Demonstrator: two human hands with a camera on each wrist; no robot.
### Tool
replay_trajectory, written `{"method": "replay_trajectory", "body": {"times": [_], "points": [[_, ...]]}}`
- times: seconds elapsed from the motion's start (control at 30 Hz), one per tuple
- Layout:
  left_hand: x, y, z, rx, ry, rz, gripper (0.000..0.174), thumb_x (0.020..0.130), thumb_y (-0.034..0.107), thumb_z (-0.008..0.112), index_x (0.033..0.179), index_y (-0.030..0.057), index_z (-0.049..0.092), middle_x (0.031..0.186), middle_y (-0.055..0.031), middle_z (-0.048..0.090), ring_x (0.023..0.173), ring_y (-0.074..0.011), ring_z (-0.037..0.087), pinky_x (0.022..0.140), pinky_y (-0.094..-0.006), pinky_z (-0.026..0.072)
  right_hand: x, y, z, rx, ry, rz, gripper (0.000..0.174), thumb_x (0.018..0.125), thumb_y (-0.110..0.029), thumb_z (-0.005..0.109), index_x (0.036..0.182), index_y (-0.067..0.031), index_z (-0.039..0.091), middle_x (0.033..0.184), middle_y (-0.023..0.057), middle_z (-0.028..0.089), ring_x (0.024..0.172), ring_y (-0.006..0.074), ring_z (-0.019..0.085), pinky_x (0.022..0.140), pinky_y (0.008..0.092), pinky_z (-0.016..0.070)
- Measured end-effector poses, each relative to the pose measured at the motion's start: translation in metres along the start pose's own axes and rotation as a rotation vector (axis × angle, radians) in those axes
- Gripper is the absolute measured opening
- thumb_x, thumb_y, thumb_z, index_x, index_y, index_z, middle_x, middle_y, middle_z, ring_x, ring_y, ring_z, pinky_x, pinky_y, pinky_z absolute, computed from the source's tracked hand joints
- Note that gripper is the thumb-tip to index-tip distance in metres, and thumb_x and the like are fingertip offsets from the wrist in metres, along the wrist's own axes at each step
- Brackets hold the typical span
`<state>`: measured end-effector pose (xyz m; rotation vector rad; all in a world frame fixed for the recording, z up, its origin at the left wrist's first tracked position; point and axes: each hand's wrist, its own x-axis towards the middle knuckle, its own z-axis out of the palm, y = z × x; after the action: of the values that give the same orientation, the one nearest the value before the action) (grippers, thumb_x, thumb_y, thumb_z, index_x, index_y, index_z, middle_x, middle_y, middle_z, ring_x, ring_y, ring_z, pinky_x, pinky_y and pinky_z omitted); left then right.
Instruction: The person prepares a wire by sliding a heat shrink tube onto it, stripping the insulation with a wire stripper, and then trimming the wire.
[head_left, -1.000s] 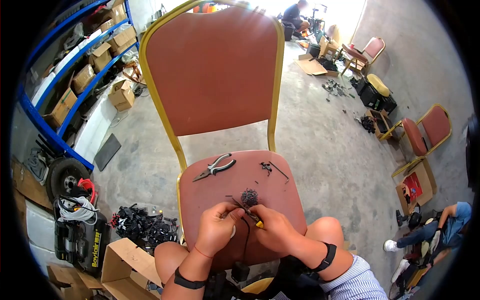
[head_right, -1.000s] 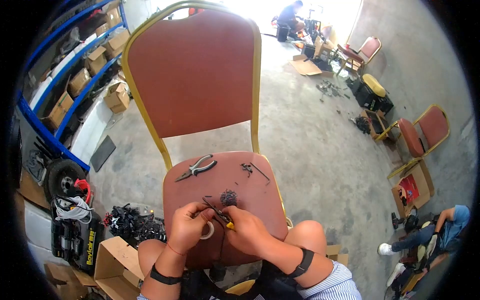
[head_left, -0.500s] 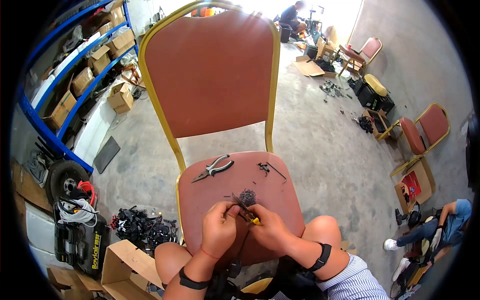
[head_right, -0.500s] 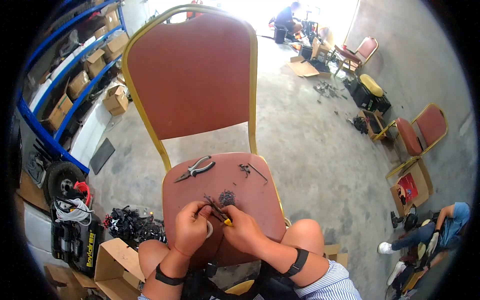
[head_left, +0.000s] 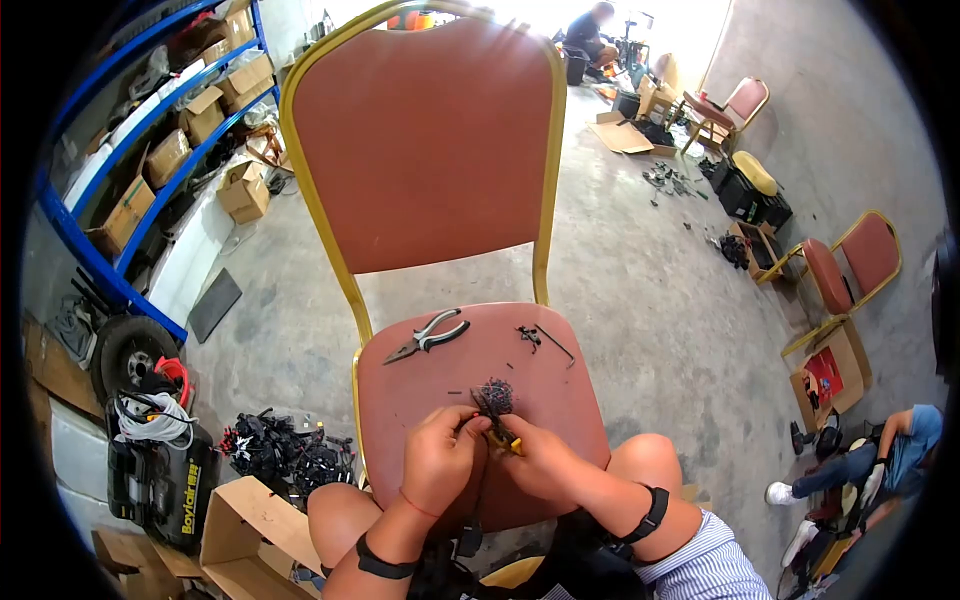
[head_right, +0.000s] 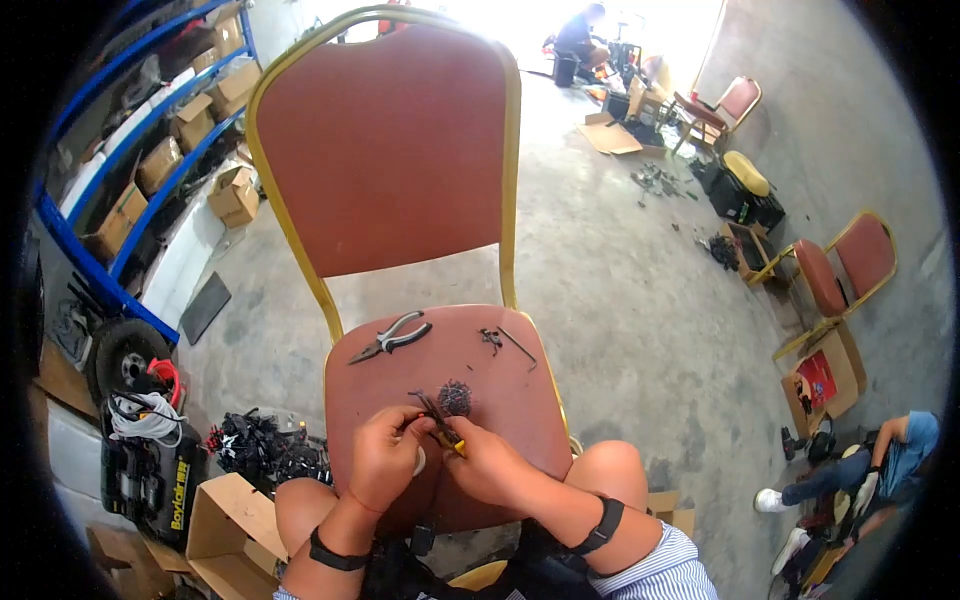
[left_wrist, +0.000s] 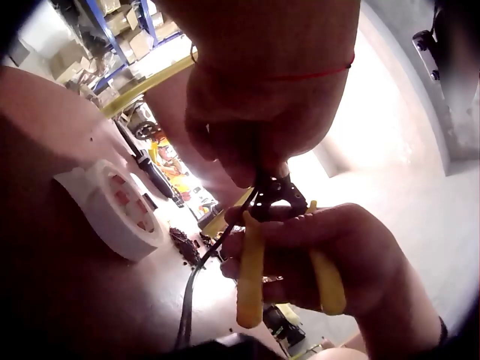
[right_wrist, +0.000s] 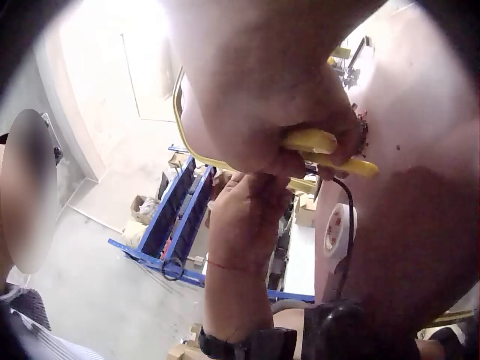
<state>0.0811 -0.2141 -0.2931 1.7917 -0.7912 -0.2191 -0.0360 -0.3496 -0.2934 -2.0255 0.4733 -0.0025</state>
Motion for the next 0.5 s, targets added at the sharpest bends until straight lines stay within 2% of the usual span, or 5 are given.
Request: {"method": "replay_trajectory", "body": {"times": [0.13,0.23,0.33,0.43,0.5], "points": [[0.001,-0.002,0.002,0.078,-0.005,0.030,0.011,0.090,0.011,0.075,0.094,0.0010,0.075,0.087,-0.0169,0.073,0.079,-0.0363,0.069,0.072,-0.0418,0.0537,0.000,-0.003,-0.006,-0.019,-0.007,-0.037,0.046,0.093,-0.011,0.063,0.137,0.0008,0.054,0.123,0.0318,0.065,0.118,0.0505,0.060,0.096,0.0508,0.0508],[0.001,-0.001,0.003,0.110,-0.013,0.032,0.012,0.089,0.014,0.076,0.093,0.0021,0.075,0.086,-0.0161,0.073,0.080,-0.0375,0.069,0.074,-0.0431,0.0529,0.001,-0.002,-0.010,-0.043,-0.048,-0.011,0.053,0.095,-0.019,0.067,0.143,-0.0003,0.052,0.129,0.0287,0.064,0.121,0.0474,0.061,0.098,0.0469,0.0519],[0.001,-0.001,0.002,0.116,-0.013,0.025,0.013,0.090,0.015,0.076,0.094,0.0023,0.075,0.087,-0.0159,0.073,0.081,-0.0375,0.068,0.075,-0.0430,0.0527,0.001,0.005,-0.007,-0.023,0.001,-0.062,0.051,0.094,-0.014,0.065,0.141,0.0005,0.052,0.124,0.0305,0.065,0.120,0.0468,0.061,0.097,0.0487,0.0506],[0.001,0.001,0.001,0.076,0.024,0.024,0.014,0.092,0.015,0.075,0.097,0.0014,0.075,0.090,-0.0161,0.073,0.082,-0.0352,0.070,0.075,-0.0408,0.0537,0.004,0.010,-0.008,0.218,-0.084,0.005,0.052,0.099,-0.021,0.066,0.145,-0.0013,0.050,0.119,0.0225,0.069,0.110,0.0334,0.069,0.093,0.0404,0.0532],[0.002,0.010,0.000,-0.014,0.048,-0.017,0.015,0.094,0.014,0.074,0.100,0.0008,0.075,0.091,-0.0163,0.073,0.082,-0.0334,0.071,0.075,-0.0392,0.0543,0.007,0.020,-0.008,0.457,-0.128,0.168,0.049,0.101,-0.022,0.067,0.144,-0.0034,0.051,0.114,0.0147,0.069,0.104,0.0222,0.066,0.090,0.0338,0.0527]]}}
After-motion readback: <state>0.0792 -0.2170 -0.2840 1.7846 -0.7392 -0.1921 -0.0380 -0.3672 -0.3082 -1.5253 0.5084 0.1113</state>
